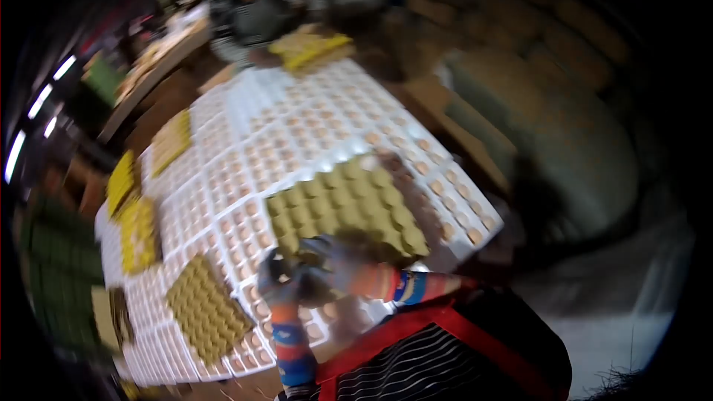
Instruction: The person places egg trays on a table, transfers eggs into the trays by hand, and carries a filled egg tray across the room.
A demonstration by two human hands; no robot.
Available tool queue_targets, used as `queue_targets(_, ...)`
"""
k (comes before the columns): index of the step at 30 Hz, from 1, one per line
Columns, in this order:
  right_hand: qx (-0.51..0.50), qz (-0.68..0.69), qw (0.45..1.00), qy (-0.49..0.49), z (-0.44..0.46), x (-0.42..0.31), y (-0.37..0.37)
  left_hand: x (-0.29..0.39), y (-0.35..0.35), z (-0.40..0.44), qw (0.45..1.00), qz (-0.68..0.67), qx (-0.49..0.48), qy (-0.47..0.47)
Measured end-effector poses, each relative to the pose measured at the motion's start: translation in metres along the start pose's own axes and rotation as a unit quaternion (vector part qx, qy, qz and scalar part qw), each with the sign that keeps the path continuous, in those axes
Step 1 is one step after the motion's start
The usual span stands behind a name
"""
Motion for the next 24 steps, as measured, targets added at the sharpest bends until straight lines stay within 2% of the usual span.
queue_targets(1, 0.047, -0.023, 0.995, -0.084, -0.006, 0.001, 0.002, 0.006, -0.001, 0.001, 0.995, -0.102, -0.014, -0.003)
queue_targets(2, 0.05, 0.253, 0.966, 0.026, -0.012, 0.007, 0.006, 0.011, 0.001, 0.001, 0.979, -0.201, -0.022, -0.019)
queue_targets(3, 0.116, 0.514, 0.842, 0.118, -0.021, 0.012, 0.01, 0.021, 0.008, -0.004, 0.97, -0.23, -0.079, 0.022)
queue_targets(4, 0.144, 0.464, 0.865, 0.121, -0.03, 0.017, 0.004, 0.042, 0.012, -0.012, 0.961, -0.205, -0.154, 0.104)
queue_targets(6, 0.191, 0.376, 0.903, 0.08, -0.059, 0.027, -0.039, 0.069, 0.012, -0.02, 0.932, -0.085, -0.169, 0.31)
queue_targets(7, 0.216, 0.329, 0.917, 0.062, -0.075, 0.032, -0.06, 0.07, 0.009, -0.021, 0.927, -0.113, -0.142, 0.327)
queue_targets(8, 0.303, 0.189, 0.928, 0.109, -0.096, 0.048, -0.082, 0.058, 0.01, -0.02, 0.939, -0.166, -0.105, 0.282)
queue_targets(9, 0.377, 0.035, 0.907, 0.187, -0.117, 0.063, -0.103, 0.034, 0.008, -0.015, 0.961, -0.153, -0.038, 0.227)
queue_targets(10, 0.43, -0.086, 0.856, 0.274, -0.14, 0.077, -0.122, 0.007, 0.003, -0.01, 0.976, -0.133, 0.034, 0.167)
queue_targets(12, 0.422, -0.157, 0.861, 0.237, -0.189, 0.173, -0.134, -0.03, -0.015, 0.001, 0.982, -0.022, 0.132, 0.133)
queue_targets(13, 0.435, -0.161, 0.854, 0.237, -0.175, 0.131, -0.151, -0.059, -0.031, 0.007, 0.966, 0.114, 0.146, 0.183)
queue_targets(14, 0.42, -0.125, 0.856, 0.275, -0.189, 0.153, -0.144, -0.09, -0.044, 0.008, 0.958, 0.188, 0.159, 0.148)
queue_targets(15, 0.364, -0.177, 0.878, 0.254, -0.182, 0.124, -0.148, -0.128, -0.054, 0.01, 0.923, 0.352, 0.149, 0.042)
queue_targets(16, 0.324, -0.291, 0.871, 0.226, -0.188, 0.12, -0.14, -0.157, -0.064, 0.005, 0.85, 0.503, 0.138, -0.074)
queue_targets(17, 0.321, -0.303, 0.873, 0.206, -0.197, 0.134, -0.131, -0.171, -0.071, 0.003, 0.795, 0.581, 0.08, -0.155)
queue_targets(18, 0.257, -0.236, 0.907, 0.236, -0.206, 0.148, -0.125, -0.203, -0.083, -0.003, 0.821, 0.557, 0.034, -0.12)
queue_targets(19, 0.283, -0.256, 0.91, 0.164, -0.211, 0.157, -0.116, -0.25, -0.094, -0.007, 0.795, 0.593, 0.035, -0.122)
queue_targets(20, 0.278, -0.299, 0.9, 0.155, -0.214, 0.168, -0.119, -0.227, -0.095, -0.008, 0.769, 0.623, 0.017, -0.144)
queue_targets(22, 0.274, -0.363, 0.876, 0.164, -0.217, 0.203, -0.123, -0.204, -0.111, -0.01, 0.791, 0.575, -0.019, -0.209)
queue_targets(23, 0.293, -0.461, 0.832, 0.094, -0.213, 0.23, -0.124, -0.222, -0.126, -0.016, 0.798, 0.551, -0.014, -0.245)
queue_targets(24, 0.354, -0.038, 0.918, 0.173, -0.212, 0.253, -0.134, -0.241, -0.134, -0.02, 0.807, 0.523, -0.014, -0.274)
Point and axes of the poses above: each hand's wrist, its own z-axis towards the middle knuckle, its own y-axis out of the palm, x = y × z, the point moved 2 cm from there along z, towards the middle knuckle
